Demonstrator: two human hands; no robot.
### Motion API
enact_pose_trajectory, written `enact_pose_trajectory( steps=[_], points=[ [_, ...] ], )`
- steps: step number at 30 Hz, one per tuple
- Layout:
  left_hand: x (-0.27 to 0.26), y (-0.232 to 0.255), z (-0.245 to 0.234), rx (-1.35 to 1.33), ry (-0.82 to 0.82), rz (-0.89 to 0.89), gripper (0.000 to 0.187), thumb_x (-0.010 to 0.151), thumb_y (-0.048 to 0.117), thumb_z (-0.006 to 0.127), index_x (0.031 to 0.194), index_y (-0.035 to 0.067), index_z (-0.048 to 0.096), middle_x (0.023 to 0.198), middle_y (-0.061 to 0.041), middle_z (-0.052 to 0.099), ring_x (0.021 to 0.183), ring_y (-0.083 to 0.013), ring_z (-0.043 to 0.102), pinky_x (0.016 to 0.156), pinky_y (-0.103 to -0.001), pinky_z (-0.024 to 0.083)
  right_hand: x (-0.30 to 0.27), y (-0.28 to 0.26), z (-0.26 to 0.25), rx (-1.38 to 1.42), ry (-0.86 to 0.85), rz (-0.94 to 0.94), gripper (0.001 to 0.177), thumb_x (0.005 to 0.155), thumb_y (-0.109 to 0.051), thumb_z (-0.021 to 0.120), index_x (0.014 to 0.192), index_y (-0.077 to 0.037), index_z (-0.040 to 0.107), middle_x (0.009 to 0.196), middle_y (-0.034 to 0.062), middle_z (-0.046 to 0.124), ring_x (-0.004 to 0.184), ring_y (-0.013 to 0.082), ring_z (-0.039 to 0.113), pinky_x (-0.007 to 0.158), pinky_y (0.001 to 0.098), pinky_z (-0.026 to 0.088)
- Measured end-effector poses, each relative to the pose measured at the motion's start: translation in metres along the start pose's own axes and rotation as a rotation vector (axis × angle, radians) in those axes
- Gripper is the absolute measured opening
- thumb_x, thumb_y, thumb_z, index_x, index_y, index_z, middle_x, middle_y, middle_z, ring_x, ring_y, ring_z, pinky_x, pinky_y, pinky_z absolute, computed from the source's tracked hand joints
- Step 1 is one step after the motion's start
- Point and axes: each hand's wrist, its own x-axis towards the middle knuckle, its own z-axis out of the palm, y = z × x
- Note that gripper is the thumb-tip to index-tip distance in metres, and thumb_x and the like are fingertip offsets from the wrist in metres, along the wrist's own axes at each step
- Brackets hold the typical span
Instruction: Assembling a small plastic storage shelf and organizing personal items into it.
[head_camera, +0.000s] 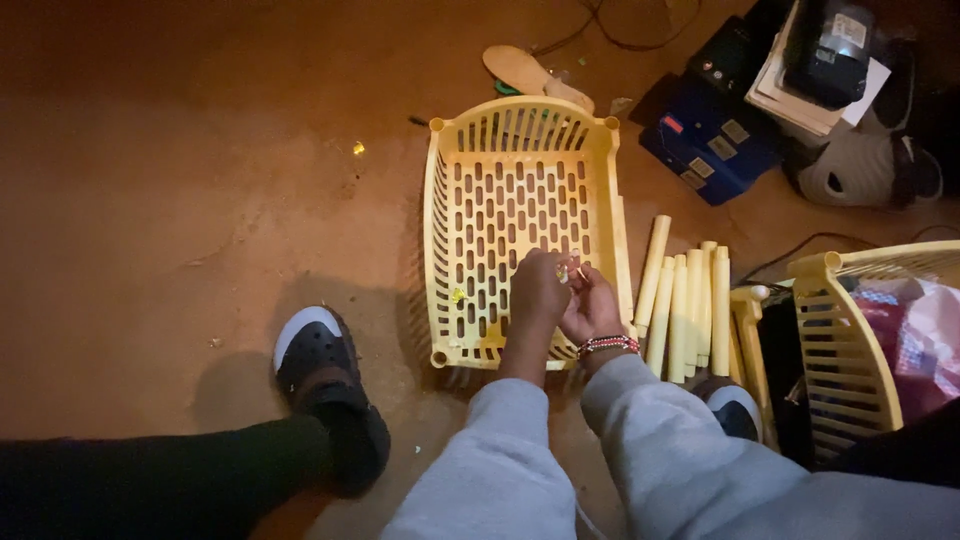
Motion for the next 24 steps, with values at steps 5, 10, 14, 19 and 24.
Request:
enact_pose_trajectory(
  steps=[5,10,14,19,24],
  points=[
    [0.019,0.047,-0.037,0.193,-0.304,-0.323,0.018,0.084,0.01,0.078,0.103,0.011,0.08,0.099,-0.019,0.074,0.091,-0.0349,0.073,0.078,-0.046,0.058,-0.054,0.019,0.096,-0.056,0.012,0.011,0.021,0.109,-0.018,0.052,0.114,-0.002,0.066,0.107,0.0075,0.07,0.099,0.017,0.066,0.094,0.0328,0.058],
    [0.025,0.011,-0.013,0.071,-0.283,-0.302,0.021,0.084,0.007,0.073,0.102,0.014,0.081,0.096,-0.015,0.077,0.083,-0.0276,0.079,0.074,-0.041,0.063,-0.053,0.021,0.097,-0.048,0.026,-0.004,0.023,0.105,-0.019,0.052,0.115,-0.002,0.065,0.11,0.0112,0.069,0.101,0.0198,0.067,0.093,0.0361,0.058],
    [0.02,0.013,-0.03,0.04,0.03,-0.216,0.016,0.087,0.01,0.07,0.095,0.011,0.083,0.087,-0.016,0.078,0.075,-0.0304,0.076,0.069,-0.042,0.06,-0.053,0.02,0.092,0.037,0.027,-0.036,0.02,0.104,-0.014,0.056,0.117,-0.002,0.065,0.114,0.0119,0.068,0.104,0.0209,0.067,0.095,0.0374,0.058],
    [0.014,-0.039,-0.027,0.031,0.169,-0.52,0.025,0.104,0.009,0.052,0.098,0.002,0.076,0.106,-0.016,0.075,0.08,-0.0294,0.076,0.066,-0.039,0.063,-0.065,0.018,0.107,0.217,0.105,-0.057,0.017,0.103,-0.012,0.057,0.112,0.001,0.062,0.11,0.0174,0.067,0.104,0.0283,0.067,0.098,0.0428,0.06],
    [-0.002,-0.042,-0.045,0.817,-0.34,-0.536,0.033,0.094,0.016,0.069,0.126,0.009,0.062,0.147,-0.018,0.039,0.136,-0.0401,0.042,0.097,-0.046,0.053,-0.072,0.007,0.105,0.123,0.123,-0.079,0.025,0.099,-0.02,0.063,0.104,0.004,0.063,0.102,0.0178,0.067,0.1,0.0308,0.067,0.096,0.0455,0.06]
  ],
)
